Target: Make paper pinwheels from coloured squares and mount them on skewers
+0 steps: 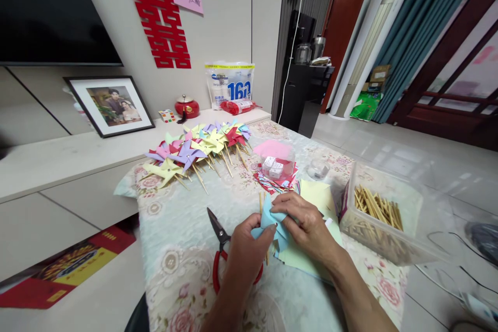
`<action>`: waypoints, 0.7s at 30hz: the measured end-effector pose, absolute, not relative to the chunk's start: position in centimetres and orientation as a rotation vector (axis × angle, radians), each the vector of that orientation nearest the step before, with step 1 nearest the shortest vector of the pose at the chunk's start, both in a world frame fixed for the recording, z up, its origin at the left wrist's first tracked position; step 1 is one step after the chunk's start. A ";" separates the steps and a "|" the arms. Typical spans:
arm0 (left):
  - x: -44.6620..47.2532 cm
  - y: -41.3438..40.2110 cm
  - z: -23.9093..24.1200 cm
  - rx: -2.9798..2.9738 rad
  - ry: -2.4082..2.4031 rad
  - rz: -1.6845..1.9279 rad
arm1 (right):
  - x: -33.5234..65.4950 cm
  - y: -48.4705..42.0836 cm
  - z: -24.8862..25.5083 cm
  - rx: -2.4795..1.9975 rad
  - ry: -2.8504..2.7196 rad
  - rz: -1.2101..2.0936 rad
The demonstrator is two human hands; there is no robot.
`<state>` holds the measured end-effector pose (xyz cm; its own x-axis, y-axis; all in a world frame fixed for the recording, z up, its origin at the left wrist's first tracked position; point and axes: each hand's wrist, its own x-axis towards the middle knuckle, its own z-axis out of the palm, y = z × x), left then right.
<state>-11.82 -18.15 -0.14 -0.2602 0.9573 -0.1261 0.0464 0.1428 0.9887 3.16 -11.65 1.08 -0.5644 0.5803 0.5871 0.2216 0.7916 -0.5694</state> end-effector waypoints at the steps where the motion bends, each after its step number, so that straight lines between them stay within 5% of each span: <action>1: -11.8 -18.2 -0.2 1.013 1.503 1.256 | 3.1 -11.6 1.1 -0.584 -2.144 0.575; 21: -12.1 -17.9 -0.6 0.888 1.411 1.285 | 3.2 -11.7 1.0 -0.651 -2.099 0.645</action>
<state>-12.11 -17.94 -0.61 -0.2407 0.9522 -0.1881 -0.0989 0.1687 0.9807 3.17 -11.74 1.03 -0.5249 0.6441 0.5565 0.2204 0.7343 -0.6420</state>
